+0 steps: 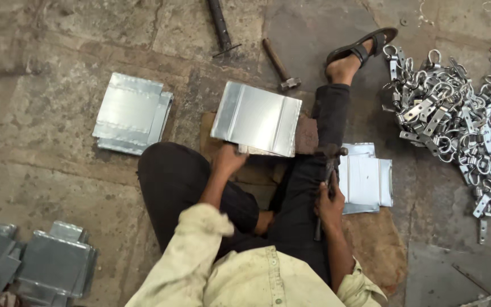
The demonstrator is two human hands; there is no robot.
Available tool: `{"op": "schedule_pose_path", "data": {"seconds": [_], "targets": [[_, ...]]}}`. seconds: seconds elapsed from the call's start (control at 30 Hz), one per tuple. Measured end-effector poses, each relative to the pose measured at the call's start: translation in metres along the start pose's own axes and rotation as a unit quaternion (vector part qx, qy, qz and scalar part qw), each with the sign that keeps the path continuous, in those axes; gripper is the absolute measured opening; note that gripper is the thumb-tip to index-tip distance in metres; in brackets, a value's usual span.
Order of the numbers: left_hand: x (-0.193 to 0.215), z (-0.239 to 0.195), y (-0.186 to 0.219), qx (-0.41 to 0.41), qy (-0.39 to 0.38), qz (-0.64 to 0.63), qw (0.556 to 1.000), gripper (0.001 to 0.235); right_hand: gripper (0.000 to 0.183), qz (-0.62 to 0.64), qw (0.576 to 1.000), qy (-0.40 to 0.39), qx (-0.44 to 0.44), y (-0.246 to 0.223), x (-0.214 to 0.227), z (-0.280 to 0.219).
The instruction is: The person hammers the edges of a metal sheet against a block on the floor while sitting cross-legged.
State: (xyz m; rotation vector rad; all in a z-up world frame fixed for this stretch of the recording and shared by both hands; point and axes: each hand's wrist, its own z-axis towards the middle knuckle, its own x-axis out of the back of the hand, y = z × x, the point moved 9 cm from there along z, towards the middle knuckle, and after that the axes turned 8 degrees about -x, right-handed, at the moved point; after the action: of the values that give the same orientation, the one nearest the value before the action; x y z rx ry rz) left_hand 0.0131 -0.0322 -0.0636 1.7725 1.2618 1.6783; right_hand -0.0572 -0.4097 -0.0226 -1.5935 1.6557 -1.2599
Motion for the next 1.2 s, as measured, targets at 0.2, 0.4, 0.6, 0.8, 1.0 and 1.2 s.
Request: {"op": "schedule_pose_path", "data": {"seconds": [0.2, 0.4, 0.6, 0.8, 1.0, 1.2], "targets": [[0.063, 0.041, 0.035, -0.072, 0.141, 0.101, 0.982, 0.058, 0.060, -0.082, 0.997, 0.001, 0.008, 0.011, -0.003, 0.003], [0.012, 0.099, 0.002, -0.022, 0.062, 0.035, 0.997, 0.112, 0.066, -0.112, 0.987, -0.029, 0.113, -0.054, -0.032, -0.026], [0.008, 0.073, -0.024, 0.013, 0.118, 0.004, 0.993, 0.105, 0.055, -0.211, 0.956, -0.075, 0.190, -0.042, -0.076, -0.028], [0.004, 0.062, -0.042, 0.031, 0.126, 0.007, 0.992, 0.104, 0.047, -0.302, 0.944, -0.050, 0.122, -0.004, -0.073, -0.020], [0.018, 0.058, -0.029, 0.107, 0.081, -0.054, 0.990, 0.107, 0.031, -0.270, 0.944, -0.040, 0.188, 0.003, -0.069, -0.006], [0.024, 0.060, -0.022, 0.063, 0.118, -0.055, 0.990, 0.097, 0.031, -0.060, 0.993, -0.086, 0.054, -0.022, -0.049, -0.022]]}}
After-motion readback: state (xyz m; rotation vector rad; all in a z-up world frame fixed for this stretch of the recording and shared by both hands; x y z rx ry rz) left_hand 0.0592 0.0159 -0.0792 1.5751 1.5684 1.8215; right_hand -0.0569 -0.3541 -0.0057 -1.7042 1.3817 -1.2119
